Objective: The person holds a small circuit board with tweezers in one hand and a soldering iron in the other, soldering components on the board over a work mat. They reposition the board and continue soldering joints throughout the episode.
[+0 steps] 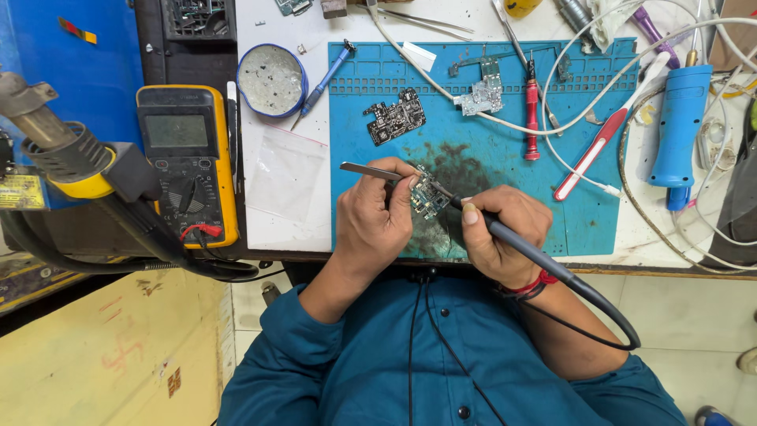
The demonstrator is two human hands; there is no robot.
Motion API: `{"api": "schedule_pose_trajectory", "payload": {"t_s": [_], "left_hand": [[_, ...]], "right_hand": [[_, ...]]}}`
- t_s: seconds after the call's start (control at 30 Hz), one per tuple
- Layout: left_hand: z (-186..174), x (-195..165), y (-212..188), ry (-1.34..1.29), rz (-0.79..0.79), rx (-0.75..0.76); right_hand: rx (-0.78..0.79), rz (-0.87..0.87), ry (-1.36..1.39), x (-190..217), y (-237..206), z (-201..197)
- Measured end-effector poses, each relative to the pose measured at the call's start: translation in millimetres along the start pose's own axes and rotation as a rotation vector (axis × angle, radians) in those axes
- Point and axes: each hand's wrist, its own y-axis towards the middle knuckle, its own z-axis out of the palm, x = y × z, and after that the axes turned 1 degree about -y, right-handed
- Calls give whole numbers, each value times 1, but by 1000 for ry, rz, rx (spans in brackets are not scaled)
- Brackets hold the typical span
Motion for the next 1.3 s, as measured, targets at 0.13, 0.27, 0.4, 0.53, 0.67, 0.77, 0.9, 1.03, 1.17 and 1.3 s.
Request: {"api": "schedule_pose_trajectory", "payload": {"t_s": [0.13,0.27,0.4,0.53,0.67,0.77,0.9,1.03,1.17,1.3], "left_hand": [[0,0,0,8,19,-1],[0,-1,0,12,18,-1],[0,0,0,5,2,6],[0,1,0,21,27,-1],[-1,0,0,12,20,2],[0,0,0,4,16,1],[-1,0,0,9,5,1],[0,0,0,-9,10,4],[0,-1,0,-2,7,4],[0,0,0,-1,24,-2]], "right_hand": [[10,-5,11,-1,0,0],[4,-6,14,0,1,1],[2,-4,18,1,1,1],[7,-21,10,1,2,1],[-1,-20,12,1,2,2],[-4,-13,14,1,2,2],[-5,-32,21,1,2,2],[-1,-23,21,0,2,1],[-5,-25,22,0,2,1],[-9,-25,7,0,1,1]]}}
